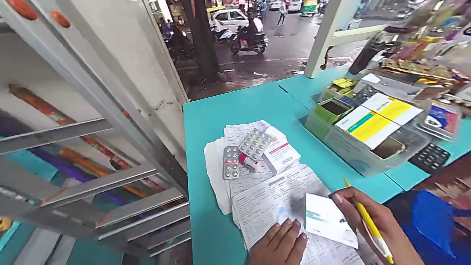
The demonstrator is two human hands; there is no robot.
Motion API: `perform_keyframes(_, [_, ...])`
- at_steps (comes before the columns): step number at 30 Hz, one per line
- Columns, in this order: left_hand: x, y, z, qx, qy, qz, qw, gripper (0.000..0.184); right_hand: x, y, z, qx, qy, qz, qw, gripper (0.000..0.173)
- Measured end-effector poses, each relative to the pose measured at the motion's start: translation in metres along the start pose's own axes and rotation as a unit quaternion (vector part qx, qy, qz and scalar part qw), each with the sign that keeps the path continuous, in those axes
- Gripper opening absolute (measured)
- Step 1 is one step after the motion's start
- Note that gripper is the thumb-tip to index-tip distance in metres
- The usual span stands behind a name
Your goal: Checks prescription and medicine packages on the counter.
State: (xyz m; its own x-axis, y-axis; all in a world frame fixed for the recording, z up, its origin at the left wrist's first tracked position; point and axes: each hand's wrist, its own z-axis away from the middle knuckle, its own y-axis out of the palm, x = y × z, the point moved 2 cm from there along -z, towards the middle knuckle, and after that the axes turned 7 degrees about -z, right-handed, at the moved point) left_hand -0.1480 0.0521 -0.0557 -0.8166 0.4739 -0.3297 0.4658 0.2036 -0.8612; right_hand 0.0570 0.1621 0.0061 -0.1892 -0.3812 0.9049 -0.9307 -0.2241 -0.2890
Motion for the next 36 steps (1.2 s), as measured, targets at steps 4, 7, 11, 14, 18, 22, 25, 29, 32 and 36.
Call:
perform_keyframes(4, [0.000,-0.001,-0.001,0.007,-0.002,0.003,1.000,0.042,-0.007,0.004,-0.001,-0.011,0.006,-0.016,1.000,0.018])
perform_keyframes(7, [0.000,-0.001,0.000,0.007,-0.004,0.003,1.000,0.043,-0.009,0.004,-0.002,-0.013,0.003,-0.015,1.000,0.019])
perform_keyframes(11, [-0.001,0.000,-0.001,-0.002,-0.008,0.008,1.000,0.041,-0.006,-0.001,-0.001,-0.011,0.000,0.018,1.000,0.021])
perform_keyframes(14, [-0.001,-0.001,0.001,0.000,-0.022,0.027,0.999,0.040,0.002,-0.008,-0.003,-0.006,-0.039,0.147,0.988,0.030])
perform_keyframes(18, [-0.001,0.000,0.000,-0.015,-0.008,0.024,1.000,0.040,-0.005,-0.019,-0.021,-0.118,-0.148,0.379,0.906,0.022])
perform_keyframes(22, [-0.001,-0.001,0.000,-0.017,-0.004,0.014,1.000,0.041,-0.015,-0.015,-0.029,-0.086,-0.147,0.420,0.891,0.029])
perform_keyframes(25, [-0.001,0.002,0.001,-0.018,-0.006,0.017,1.000,0.041,-0.008,0.007,-0.010,-0.090,-0.182,0.230,0.952,0.033])
perform_keyframes(29, [-0.001,0.002,0.000,-0.028,-0.008,0.018,0.999,0.037,-0.017,0.061,0.003,0.051,0.001,-0.189,0.981,0.061])
perform_keyframes(32, [0.000,0.002,0.001,-0.041,-0.013,0.038,0.998,0.031,-0.027,0.079,-0.001,0.087,0.010,-0.172,0.981,0.027])
perform_keyframes(36, [0.000,0.003,0.002,-0.068,-0.015,0.040,0.997,0.027,-0.028,0.077,0.000,0.102,-0.002,-0.118,0.988,0.015])
